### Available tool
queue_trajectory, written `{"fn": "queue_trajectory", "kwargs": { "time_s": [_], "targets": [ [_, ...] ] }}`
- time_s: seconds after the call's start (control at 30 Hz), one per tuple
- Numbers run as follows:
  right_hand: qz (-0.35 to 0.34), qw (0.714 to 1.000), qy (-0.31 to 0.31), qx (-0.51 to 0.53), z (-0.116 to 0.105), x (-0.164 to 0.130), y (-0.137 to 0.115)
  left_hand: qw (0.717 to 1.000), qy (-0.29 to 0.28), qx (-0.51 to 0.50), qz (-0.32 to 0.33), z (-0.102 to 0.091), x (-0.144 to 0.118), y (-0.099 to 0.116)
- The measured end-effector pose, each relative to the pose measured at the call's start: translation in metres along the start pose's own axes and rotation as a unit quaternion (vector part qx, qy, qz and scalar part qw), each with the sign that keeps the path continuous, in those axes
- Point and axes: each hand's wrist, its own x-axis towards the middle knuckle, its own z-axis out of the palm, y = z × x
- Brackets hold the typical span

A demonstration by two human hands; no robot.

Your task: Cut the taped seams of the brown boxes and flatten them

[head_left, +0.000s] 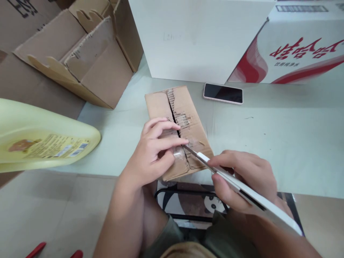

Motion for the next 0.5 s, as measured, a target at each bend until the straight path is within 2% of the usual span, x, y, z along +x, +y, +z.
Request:
{"fn": "queue_trajectory", "kwargs": {
  "time_s": [0.3,0.5],
  "targets": [
    [0.023,0.993,0.024,-0.116,0.013,-0.003,-0.026,1.0,0.0,0.002,0.001,0.001,0.0,0.0],
    [0.016,0.99,0.035,-0.132,0.027,0.0,-0.03,1.0,-0.012,-0.001,-0.01,0.0,0.0,0.0]
  ]
}}
